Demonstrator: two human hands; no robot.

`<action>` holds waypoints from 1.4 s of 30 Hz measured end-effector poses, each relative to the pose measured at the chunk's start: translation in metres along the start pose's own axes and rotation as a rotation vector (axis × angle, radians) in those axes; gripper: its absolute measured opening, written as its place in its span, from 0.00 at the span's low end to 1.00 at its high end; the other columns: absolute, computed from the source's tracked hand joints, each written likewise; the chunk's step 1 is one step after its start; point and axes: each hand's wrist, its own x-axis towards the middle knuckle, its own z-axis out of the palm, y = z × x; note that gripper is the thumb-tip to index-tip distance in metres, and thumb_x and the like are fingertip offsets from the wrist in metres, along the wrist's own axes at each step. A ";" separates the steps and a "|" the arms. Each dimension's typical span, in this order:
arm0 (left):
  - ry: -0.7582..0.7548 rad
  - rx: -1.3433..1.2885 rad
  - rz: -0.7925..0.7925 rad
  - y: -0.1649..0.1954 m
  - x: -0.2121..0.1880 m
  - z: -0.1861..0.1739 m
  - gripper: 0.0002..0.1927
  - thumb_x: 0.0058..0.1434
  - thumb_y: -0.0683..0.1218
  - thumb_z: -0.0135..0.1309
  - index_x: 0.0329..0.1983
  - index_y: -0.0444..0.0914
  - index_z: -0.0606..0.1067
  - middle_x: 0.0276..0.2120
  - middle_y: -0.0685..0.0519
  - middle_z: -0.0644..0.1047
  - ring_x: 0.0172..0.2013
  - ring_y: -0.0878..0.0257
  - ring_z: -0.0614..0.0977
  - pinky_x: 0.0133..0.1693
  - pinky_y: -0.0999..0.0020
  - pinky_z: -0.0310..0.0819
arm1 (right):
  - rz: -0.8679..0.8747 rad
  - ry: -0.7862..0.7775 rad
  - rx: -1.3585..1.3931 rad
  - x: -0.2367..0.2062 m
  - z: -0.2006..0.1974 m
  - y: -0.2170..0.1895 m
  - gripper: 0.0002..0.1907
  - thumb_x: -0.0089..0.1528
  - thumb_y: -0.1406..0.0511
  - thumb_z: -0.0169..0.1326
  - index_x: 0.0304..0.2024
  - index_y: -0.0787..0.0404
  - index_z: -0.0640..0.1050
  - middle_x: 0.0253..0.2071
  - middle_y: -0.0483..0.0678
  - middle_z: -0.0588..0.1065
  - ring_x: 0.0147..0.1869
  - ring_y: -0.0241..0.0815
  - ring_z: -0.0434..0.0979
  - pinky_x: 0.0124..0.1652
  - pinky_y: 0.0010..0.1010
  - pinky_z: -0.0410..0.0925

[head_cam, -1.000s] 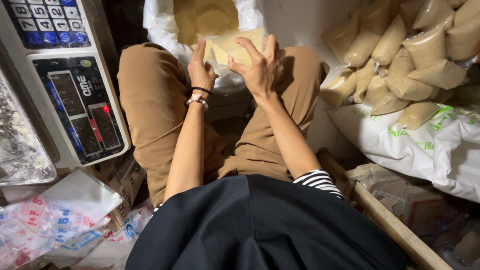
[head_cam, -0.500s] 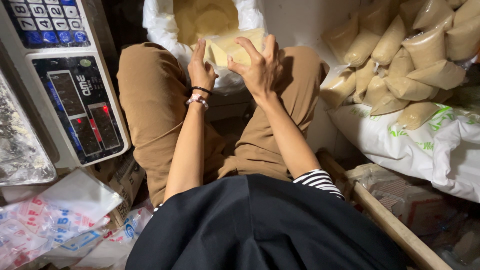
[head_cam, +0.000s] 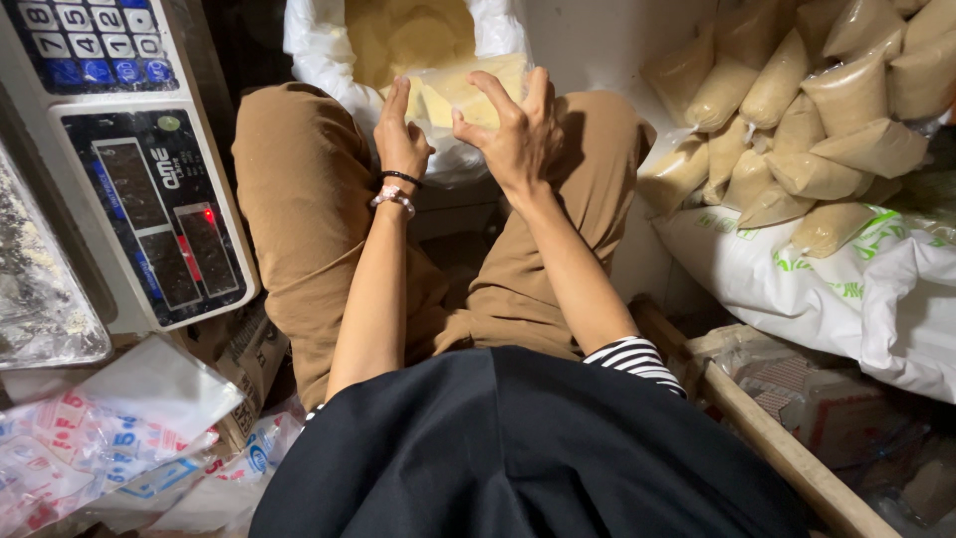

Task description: The person scoops a granular material from a large sack into small plastic bags, weighs each bag on a digital scale, and adjusts the contents to reach a target weight. The person then ties the filled bags and places them aside.

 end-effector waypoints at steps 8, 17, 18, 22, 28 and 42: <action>-0.001 0.023 0.015 0.000 0.000 0.000 0.37 0.51 0.26 0.46 0.68 0.31 0.67 0.68 0.35 0.67 0.67 0.40 0.70 0.64 0.59 0.69 | -0.010 0.012 0.006 0.000 0.001 0.001 0.27 0.47 0.54 0.73 0.49 0.43 0.82 0.46 0.53 0.67 0.49 0.57 0.73 0.37 0.44 0.71; -0.002 0.010 0.023 0.000 0.000 0.001 0.38 0.51 0.26 0.46 0.69 0.31 0.67 0.68 0.35 0.67 0.67 0.40 0.70 0.63 0.60 0.70 | -0.028 0.011 0.028 -0.001 0.002 0.002 0.27 0.48 0.54 0.73 0.50 0.44 0.82 0.46 0.53 0.67 0.49 0.57 0.74 0.41 0.45 0.71; -0.005 -0.004 0.013 0.000 0.000 0.001 0.38 0.51 0.26 0.46 0.69 0.31 0.67 0.68 0.35 0.67 0.67 0.40 0.70 0.63 0.60 0.70 | -0.022 0.004 0.047 -0.001 0.002 0.001 0.27 0.49 0.54 0.72 0.51 0.44 0.82 0.46 0.53 0.67 0.50 0.57 0.74 0.41 0.45 0.72; -0.006 0.012 0.003 0.000 0.000 0.000 0.38 0.51 0.26 0.47 0.69 0.31 0.67 0.68 0.36 0.67 0.67 0.41 0.70 0.63 0.60 0.70 | -0.016 -0.008 0.024 0.000 0.002 0.000 0.27 0.49 0.54 0.73 0.51 0.44 0.82 0.46 0.53 0.67 0.49 0.57 0.74 0.40 0.45 0.71; 0.002 0.025 0.025 0.001 0.000 0.000 0.37 0.52 0.26 0.47 0.69 0.31 0.67 0.68 0.36 0.67 0.68 0.41 0.69 0.65 0.59 0.68 | -0.032 0.003 0.008 0.000 0.001 -0.002 0.28 0.48 0.54 0.74 0.51 0.44 0.82 0.46 0.54 0.68 0.51 0.59 0.75 0.41 0.45 0.73; -0.001 0.003 -0.004 0.004 0.001 -0.001 0.38 0.51 0.26 0.47 0.68 0.32 0.68 0.68 0.36 0.67 0.67 0.41 0.70 0.63 0.60 0.70 | -0.050 -0.014 0.060 0.002 0.002 -0.004 0.29 0.48 0.54 0.75 0.51 0.45 0.82 0.46 0.53 0.67 0.51 0.55 0.74 0.41 0.42 0.74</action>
